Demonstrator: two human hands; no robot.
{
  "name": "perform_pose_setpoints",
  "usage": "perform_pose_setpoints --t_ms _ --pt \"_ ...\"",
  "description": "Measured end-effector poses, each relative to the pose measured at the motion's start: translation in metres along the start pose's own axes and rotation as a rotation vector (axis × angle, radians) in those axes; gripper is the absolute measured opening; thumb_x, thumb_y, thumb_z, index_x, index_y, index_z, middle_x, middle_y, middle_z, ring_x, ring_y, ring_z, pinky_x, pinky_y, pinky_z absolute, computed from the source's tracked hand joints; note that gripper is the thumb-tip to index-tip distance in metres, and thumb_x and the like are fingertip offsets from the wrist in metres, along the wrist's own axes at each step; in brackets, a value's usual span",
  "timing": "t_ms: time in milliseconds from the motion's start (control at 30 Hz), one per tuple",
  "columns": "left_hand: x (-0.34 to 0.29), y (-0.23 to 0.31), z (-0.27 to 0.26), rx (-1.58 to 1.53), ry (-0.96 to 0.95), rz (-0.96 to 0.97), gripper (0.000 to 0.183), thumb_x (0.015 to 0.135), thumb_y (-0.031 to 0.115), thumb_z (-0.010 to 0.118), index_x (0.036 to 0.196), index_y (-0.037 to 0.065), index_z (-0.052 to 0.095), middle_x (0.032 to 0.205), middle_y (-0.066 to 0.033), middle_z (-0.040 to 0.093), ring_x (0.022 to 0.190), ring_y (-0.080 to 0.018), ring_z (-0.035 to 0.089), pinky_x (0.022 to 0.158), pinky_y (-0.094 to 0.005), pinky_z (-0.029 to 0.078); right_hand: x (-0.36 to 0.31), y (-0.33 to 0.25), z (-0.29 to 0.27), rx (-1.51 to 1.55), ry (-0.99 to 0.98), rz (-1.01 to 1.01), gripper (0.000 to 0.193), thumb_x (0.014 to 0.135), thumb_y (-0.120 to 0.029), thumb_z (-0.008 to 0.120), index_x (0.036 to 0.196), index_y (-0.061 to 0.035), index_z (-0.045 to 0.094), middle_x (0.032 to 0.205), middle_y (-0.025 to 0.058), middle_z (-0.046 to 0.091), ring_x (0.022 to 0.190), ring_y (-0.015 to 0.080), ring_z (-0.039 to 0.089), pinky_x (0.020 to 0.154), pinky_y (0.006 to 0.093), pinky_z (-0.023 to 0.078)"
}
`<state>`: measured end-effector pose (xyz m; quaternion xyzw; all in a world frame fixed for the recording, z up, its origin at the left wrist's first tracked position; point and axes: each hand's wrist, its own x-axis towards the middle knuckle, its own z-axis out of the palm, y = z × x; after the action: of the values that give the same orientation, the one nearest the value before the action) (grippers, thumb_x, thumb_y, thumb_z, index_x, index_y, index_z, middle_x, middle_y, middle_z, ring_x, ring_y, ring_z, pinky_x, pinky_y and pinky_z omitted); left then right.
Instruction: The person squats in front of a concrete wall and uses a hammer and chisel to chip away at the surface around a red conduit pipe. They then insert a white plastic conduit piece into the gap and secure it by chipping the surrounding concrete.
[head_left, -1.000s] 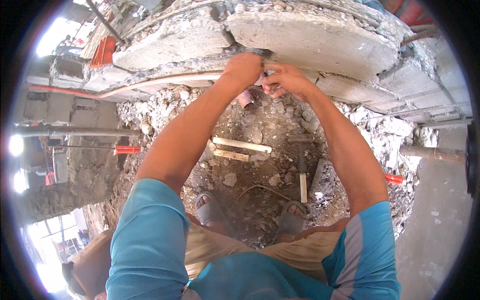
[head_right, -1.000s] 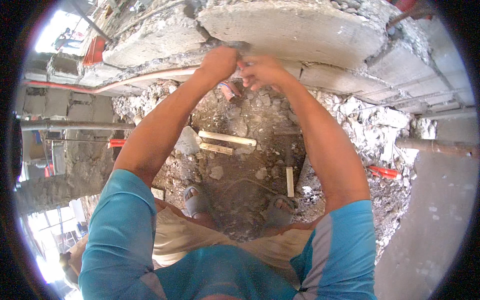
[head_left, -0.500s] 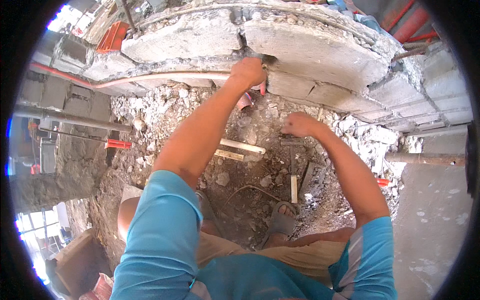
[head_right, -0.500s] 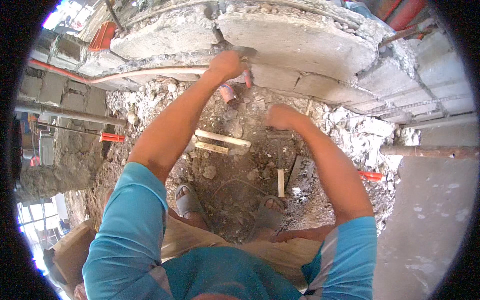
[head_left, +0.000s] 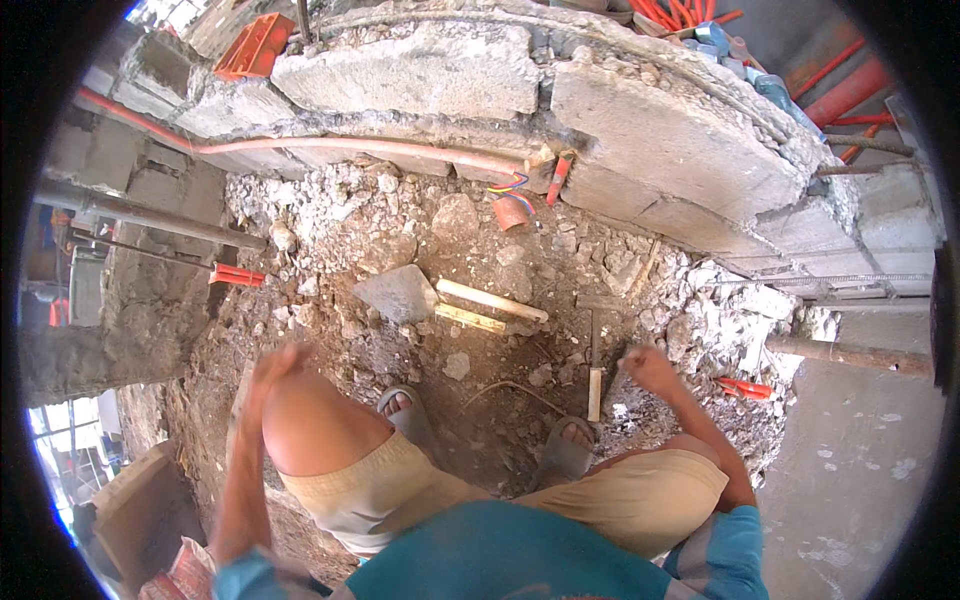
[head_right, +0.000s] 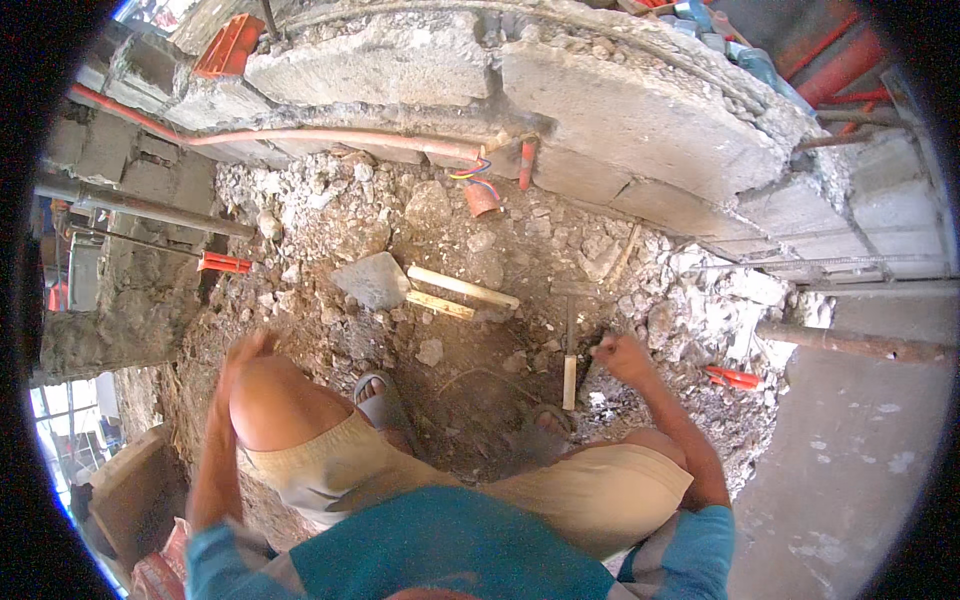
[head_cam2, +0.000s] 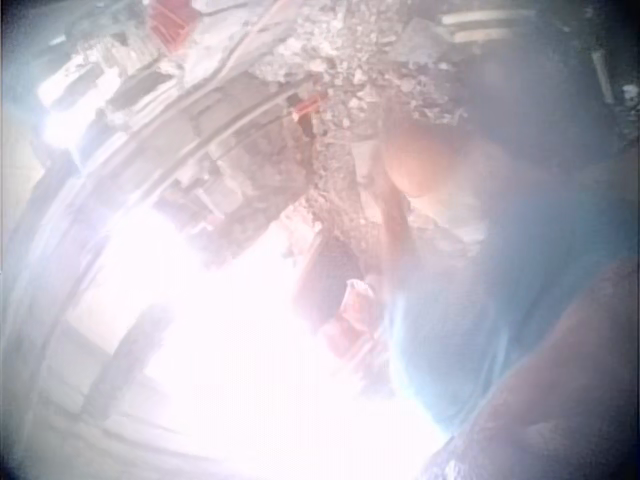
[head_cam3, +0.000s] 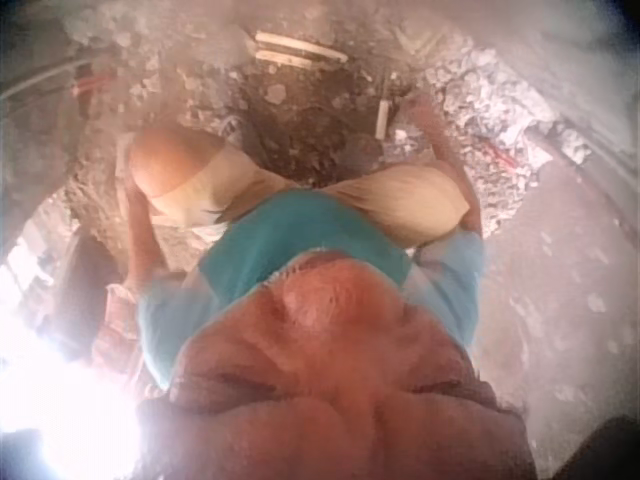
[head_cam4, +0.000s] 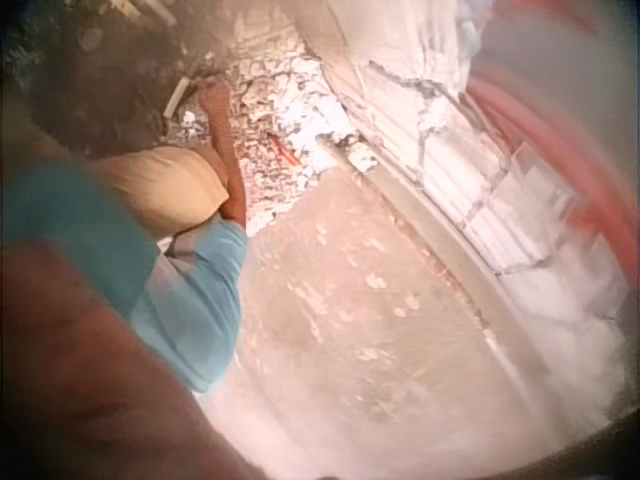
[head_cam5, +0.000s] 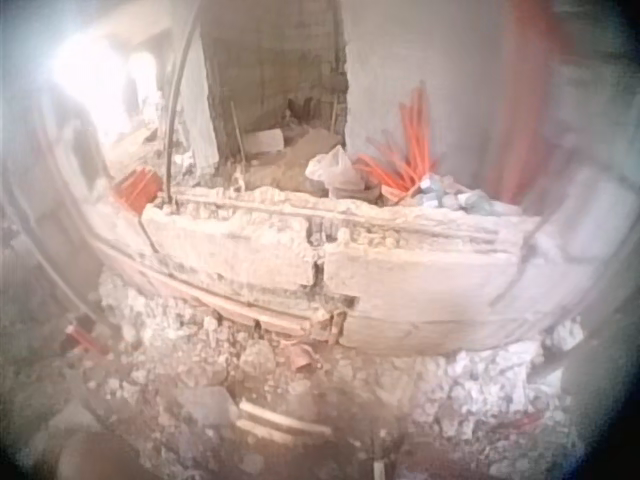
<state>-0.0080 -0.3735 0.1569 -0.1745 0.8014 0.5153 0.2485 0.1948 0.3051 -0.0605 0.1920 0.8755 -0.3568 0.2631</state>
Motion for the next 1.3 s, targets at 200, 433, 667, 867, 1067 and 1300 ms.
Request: perform_pose_setpoints --t_ms 200,433,667,867,1067,1300 --pt "-0.15 -0.19 0.001 -0.501 0.38 -0.438 0.048 0.105 0.042 0.069 0.13 0.002 0.076 0.114 -0.0103 0.078 0.102 -0.0194 0.071 0.089 -0.0386 0.058 0.028 -0.005 0.119 -0.334 0.141 -0.077 0.052 0.095 -0.049 0.078 0.093 0.0028 0.075 0.076 0.0244 0.073 0.073 0.0415 0.074 0.072 0.0512 0.057" --pt "-0.19 -0.227 0.01 -0.131 -0.442 -0.446 0.052 0.109 0.048 0.064 0.136 0.004 0.072 0.12 -0.0112 0.077 0.105 -0.0189 0.071 0.091 -0.0393 0.059 0.087 0.074 0.125 -0.07 -0.024 -0.07 0.039 0.089 -0.032 0.083 0.101 0.0043 0.074 0.079 0.0159 0.074 0.073 0.0274 0.074 0.064 0.0463 0.058" --pt "-0.135 -0.217 -0.043 -0.828 -0.126 -0.369 0.049 0.11 0.047 0.065 0.129 0.003 0.07 0.102 -0.012 0.077 0.089 -0.0222 0.075 0.077 -0.034 0.061 0.112 0.121 0.042 -0.027 -0.198 -0.005 0.025 0.089 -0.024 0.075 0.09 0.001 0.075 0.08 0.0129 0.073 0.074 0.0272 0.074 0.065 0.0462 0.058" --pt "-0.075 -0.272 -0.033 -0.286 0.34 -0.36 0.028 0.103 0.022 0.067 0.118 0.001 0.076 0.096 -0.009 0.079 0.083 -0.0184 0.074 0.077 -0.0353 0.059 0.085 0.05 -0.095 -1.081 -0.45 -0.784 0.023 0.086 -0.026 0.068 0.079 -0.0069 0.077 0.077 0.0187 0.073 0.081 0.0392 0.074 0.073 0.0511 0.06" --pt "0.002 -0.145 -0.111 0.251 -0.034 -0.005 0.025 0.106 0.02 0.066 0.113 -0.001 0.077 0.092 -0.0089 0.079 0.085 -0.0181 0.076 0.081 -0.0367 0.06 0.014 -0.201 -0.091 -0.839 -0.335 -0.082 0.037 0.089 -0.036 0.078 0.102 -0.0014 0.075 0.098 0.0297 0.074 0.1 0.0496 0.071 0.091 0.0582 0.056" --pt "0.105 0.12 -0.06 1.217 -0.212 0.597 0.037 0.105 0.035 0.07 0.103 -0.002 0.075 0.084 -0.0192 0.072 0.078 -0.0333 0.073 0.077 -0.0467 0.056 -0.012 -0.276 -0.077 -0.967 -0.195 -0.227 0.03 0.088 -0.028 0.077 0.106 -0.0038 0.075 0.092 0.027 0.075 0.095 0.0476 0.074 0.086 0.0581 0.059"
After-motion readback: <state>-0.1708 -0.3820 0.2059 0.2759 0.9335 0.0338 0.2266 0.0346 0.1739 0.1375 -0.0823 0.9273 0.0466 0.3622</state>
